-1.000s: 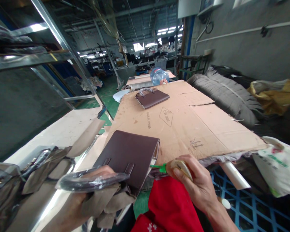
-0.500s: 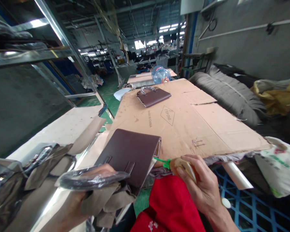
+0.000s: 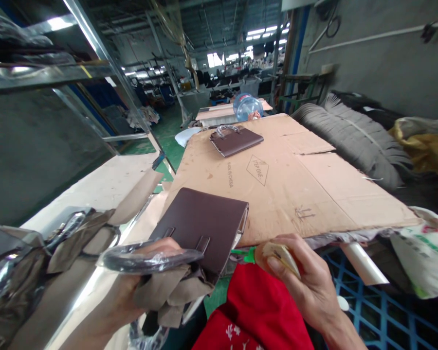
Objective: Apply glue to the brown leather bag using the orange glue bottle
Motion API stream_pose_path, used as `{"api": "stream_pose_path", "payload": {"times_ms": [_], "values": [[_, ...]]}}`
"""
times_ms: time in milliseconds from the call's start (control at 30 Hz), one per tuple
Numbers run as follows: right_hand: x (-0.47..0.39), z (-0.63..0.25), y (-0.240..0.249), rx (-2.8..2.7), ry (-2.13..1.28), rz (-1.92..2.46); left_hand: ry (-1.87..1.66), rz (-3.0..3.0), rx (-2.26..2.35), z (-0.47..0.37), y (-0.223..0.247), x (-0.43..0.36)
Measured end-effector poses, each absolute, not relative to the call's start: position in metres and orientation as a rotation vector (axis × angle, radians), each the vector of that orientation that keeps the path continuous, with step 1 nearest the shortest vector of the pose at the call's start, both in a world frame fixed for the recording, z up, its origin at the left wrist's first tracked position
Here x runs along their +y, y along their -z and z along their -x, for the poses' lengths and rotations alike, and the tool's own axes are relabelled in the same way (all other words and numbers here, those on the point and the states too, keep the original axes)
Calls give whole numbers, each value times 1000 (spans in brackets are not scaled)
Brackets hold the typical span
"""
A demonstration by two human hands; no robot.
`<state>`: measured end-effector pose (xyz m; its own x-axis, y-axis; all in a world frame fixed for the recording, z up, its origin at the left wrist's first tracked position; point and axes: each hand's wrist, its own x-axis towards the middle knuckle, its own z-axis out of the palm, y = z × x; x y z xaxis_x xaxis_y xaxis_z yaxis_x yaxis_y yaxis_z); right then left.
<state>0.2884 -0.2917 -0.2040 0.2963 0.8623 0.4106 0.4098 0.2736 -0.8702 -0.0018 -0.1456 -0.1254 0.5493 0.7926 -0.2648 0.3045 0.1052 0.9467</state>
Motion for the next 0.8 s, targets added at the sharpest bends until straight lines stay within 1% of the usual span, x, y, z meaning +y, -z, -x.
{"api": "stream_pose_path", "payload": {"times_ms": [67,200,367,500,633,800], "values": [[-294,-286,202,-1339,-515,1290,-498,-1517,948,2,125,-145],[-296,-280,197,-1318,-344,1350,-536,-1553,938,-1,123,-145],[-299,-274,188,-1409,-483,1263,-529,-1440,953,-7,121,-146],[-301,-274,187,-1379,-346,1347,-553,-1421,929,-10,121,-147],[-304,-274,184,-1465,-459,1266,-582,-1415,892,-13,123,-147],[-307,-269,177,-1451,-357,1297,-623,-1375,819,-14,128,-144]]}}
